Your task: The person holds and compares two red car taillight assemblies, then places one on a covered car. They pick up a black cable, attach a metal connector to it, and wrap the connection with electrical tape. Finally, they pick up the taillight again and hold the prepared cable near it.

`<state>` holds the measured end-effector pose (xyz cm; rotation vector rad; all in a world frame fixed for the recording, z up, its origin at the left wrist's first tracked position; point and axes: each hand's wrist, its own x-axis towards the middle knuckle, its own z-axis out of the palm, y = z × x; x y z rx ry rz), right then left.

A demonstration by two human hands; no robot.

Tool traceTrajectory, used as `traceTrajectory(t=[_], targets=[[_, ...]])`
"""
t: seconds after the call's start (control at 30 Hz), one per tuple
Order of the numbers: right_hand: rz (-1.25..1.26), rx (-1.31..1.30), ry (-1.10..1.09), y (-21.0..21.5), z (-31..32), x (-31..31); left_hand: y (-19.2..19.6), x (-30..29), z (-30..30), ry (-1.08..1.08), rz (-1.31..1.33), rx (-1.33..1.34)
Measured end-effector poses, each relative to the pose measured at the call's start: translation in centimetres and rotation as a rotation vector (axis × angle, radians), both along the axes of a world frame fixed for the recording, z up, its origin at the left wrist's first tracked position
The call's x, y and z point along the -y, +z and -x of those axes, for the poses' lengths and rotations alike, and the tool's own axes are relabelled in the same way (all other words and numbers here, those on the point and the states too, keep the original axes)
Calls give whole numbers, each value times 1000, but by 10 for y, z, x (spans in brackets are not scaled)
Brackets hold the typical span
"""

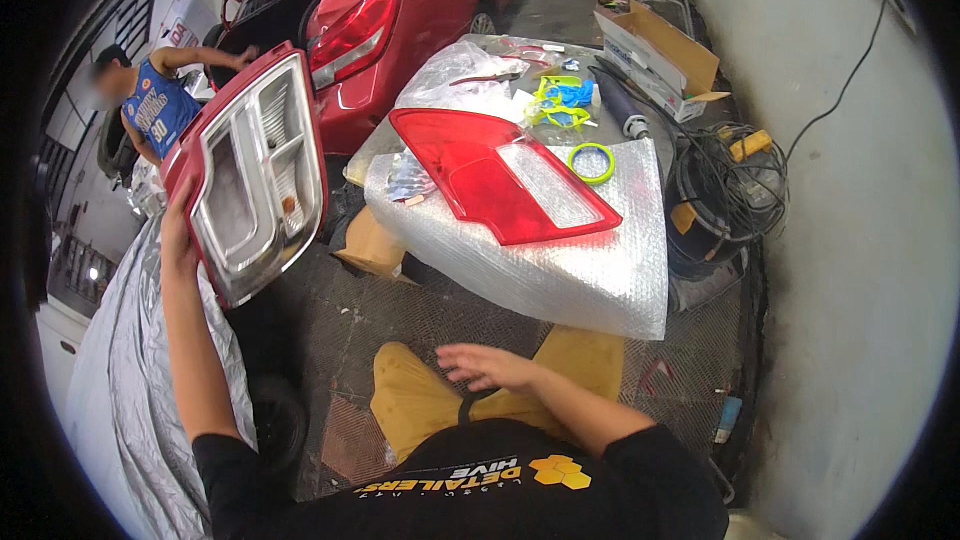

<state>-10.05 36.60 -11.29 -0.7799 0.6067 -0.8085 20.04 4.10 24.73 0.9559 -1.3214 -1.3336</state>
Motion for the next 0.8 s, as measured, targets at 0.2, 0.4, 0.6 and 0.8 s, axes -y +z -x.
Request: traceTrajectory(t=[0.2,0.4,0.6,0.8], targets=[[-71,38,-72,-63,8,-58,-23,138,73,-76,-57,205],[55,-95,-382,16,66,-51,-83,225,126,9,-41,321],[579,-1383,-931,125,172,33,-115,240,87,-41,-104,118],[998,-1741,-722,87,164,58,-151,202,27,58,-199,-33]])
